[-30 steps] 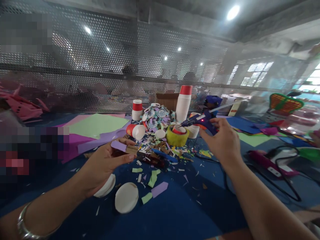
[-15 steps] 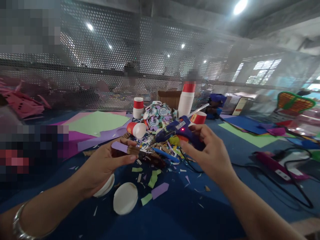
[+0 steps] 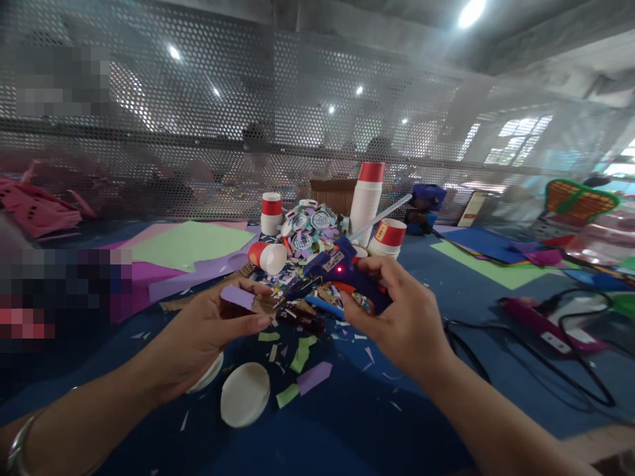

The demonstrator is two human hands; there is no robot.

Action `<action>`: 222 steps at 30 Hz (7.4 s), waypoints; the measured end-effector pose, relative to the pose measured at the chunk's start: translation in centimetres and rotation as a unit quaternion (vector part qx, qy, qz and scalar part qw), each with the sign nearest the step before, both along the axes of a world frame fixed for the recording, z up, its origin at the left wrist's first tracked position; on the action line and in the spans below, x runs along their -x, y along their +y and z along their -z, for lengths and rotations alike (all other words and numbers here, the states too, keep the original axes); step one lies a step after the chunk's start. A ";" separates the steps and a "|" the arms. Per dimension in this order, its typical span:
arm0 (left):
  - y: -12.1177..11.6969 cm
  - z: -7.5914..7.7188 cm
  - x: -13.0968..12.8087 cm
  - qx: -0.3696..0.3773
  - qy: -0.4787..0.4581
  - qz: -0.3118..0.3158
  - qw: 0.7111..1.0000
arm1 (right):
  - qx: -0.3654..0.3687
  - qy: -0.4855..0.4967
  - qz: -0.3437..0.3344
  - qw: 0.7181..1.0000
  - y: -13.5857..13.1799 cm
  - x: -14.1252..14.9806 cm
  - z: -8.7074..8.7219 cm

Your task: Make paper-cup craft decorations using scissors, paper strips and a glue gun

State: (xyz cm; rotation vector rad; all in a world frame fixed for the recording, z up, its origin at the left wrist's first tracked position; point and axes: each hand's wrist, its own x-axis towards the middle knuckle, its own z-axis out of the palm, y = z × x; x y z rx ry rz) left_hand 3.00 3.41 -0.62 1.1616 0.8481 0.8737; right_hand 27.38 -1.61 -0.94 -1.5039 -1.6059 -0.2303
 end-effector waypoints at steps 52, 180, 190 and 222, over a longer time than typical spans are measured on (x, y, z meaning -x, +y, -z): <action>0.2 0.2 0.3 -0.022 0.008 -0.001 1.000 | -0.045 -0.096 0.011 0.994 -0.2 -0.3 0.7; -0.2 0.5 0.1 -0.066 -0.040 0.104 0.992 | 0.375 0.240 -0.393 0.805 3.1 4.0 -1.3; -0.6 0.2 0.0 -0.059 -0.021 0.097 0.993 | 0.321 0.191 -0.394 0.840 3.0 4.0 -0.9; -0.4 0.0 0.0 -0.127 0.037 0.024 0.991 | 0.238 0.091 -0.336 0.907 2.0 4.2 -0.7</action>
